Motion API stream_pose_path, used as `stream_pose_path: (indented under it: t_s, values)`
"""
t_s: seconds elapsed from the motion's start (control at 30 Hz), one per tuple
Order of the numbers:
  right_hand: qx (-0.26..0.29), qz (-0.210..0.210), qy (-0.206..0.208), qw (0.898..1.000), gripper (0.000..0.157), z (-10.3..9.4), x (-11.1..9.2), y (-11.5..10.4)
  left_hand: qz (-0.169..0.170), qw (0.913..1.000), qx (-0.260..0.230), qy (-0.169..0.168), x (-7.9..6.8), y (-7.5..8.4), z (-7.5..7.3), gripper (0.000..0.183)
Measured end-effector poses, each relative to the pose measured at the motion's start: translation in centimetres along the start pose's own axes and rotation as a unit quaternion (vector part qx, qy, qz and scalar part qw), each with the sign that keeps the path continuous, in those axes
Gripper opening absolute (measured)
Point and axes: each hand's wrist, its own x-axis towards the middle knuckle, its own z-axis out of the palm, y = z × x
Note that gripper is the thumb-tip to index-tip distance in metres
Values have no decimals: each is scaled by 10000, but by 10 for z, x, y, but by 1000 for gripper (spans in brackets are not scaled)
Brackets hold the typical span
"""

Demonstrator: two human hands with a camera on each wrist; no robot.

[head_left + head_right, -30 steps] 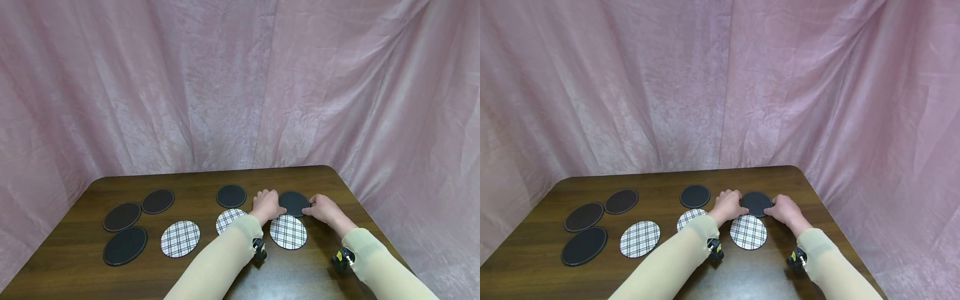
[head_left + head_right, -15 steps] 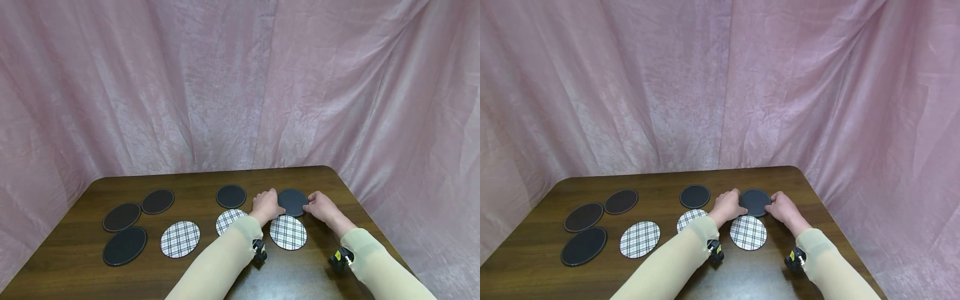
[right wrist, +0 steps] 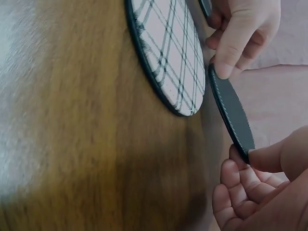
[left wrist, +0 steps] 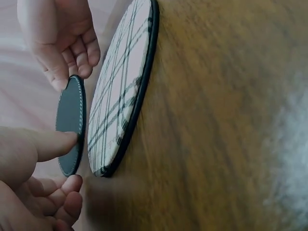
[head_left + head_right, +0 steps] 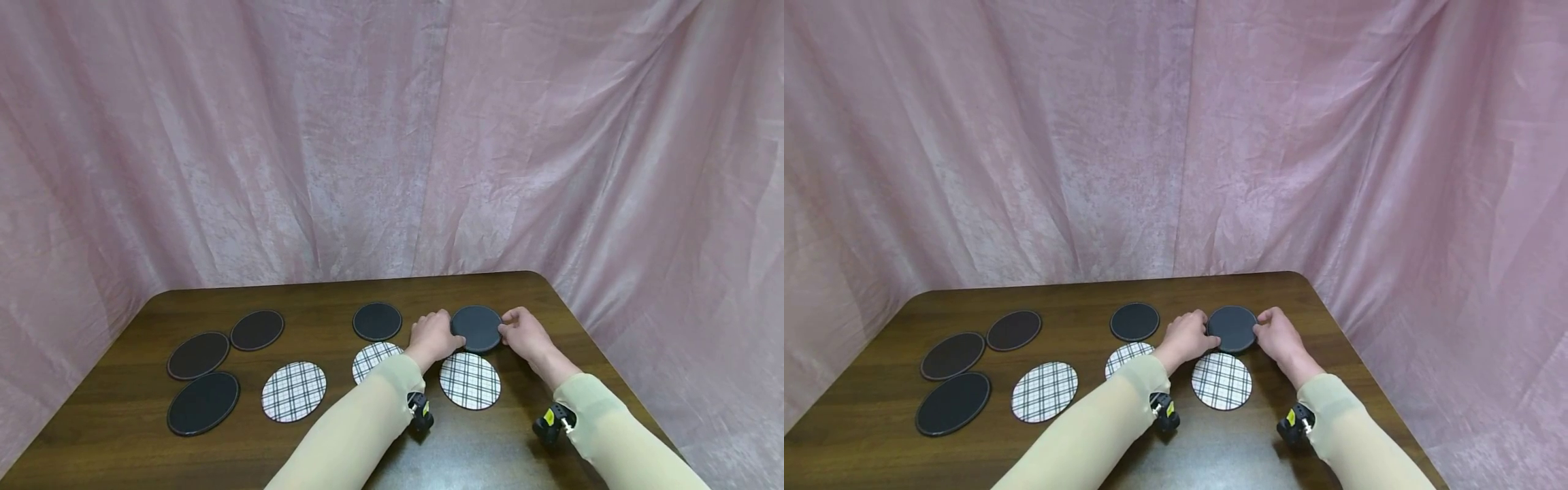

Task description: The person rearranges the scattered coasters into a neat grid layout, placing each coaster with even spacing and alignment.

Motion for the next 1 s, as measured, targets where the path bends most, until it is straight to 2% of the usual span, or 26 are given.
stream_pose_path:
  t_s: [0.1, 0.2, 0.3, 0.33, 0.43, 0.5, 0.57, 0.7, 1.0]
  values:
    - [174, -4, 52, 9998, 29, 2, 2, -1, 14, 9997, -175, 191, -1, -3, -4, 44]
    - [228, -58, 62, 9997, 29, 4, 2, -2, 82, 9986, -167, 488, 8, -12, 2, 44]
    - [285, -107, 16, 9995, 27, 6, 3, -5, 145, 9969, -25, 778, 22, -25, 17, 44]
    - [284, -112, -3, 9995, 26, 7, 2, -7, 154, 9967, -6, 794, 22, -27, 16, 45]
    - [274, -117, -43, 9995, 24, 10, 4, -13, 144, 9974, -77, 708, 14, -27, 5, 46]
    - [225, -160, -63, 9996, 24, 12, 5, -17, 114, 9981, -154, 591, 1, -24, -11, 47]
    - [175, -243, -71, 9995, 24, 14, 7, -22, 111, 9982, -155, 573, -6, -24, -21, 46]
    - [84, -365, -69, 9993, 22, 21, 11, -29, 126, 9980, -137, 604, -10, -30, -29, 44]
    - [57, -227, -40, 9997, 22, 38, 20, -35, 239, 9976, -144, 633, -10, -48, -40, 39]
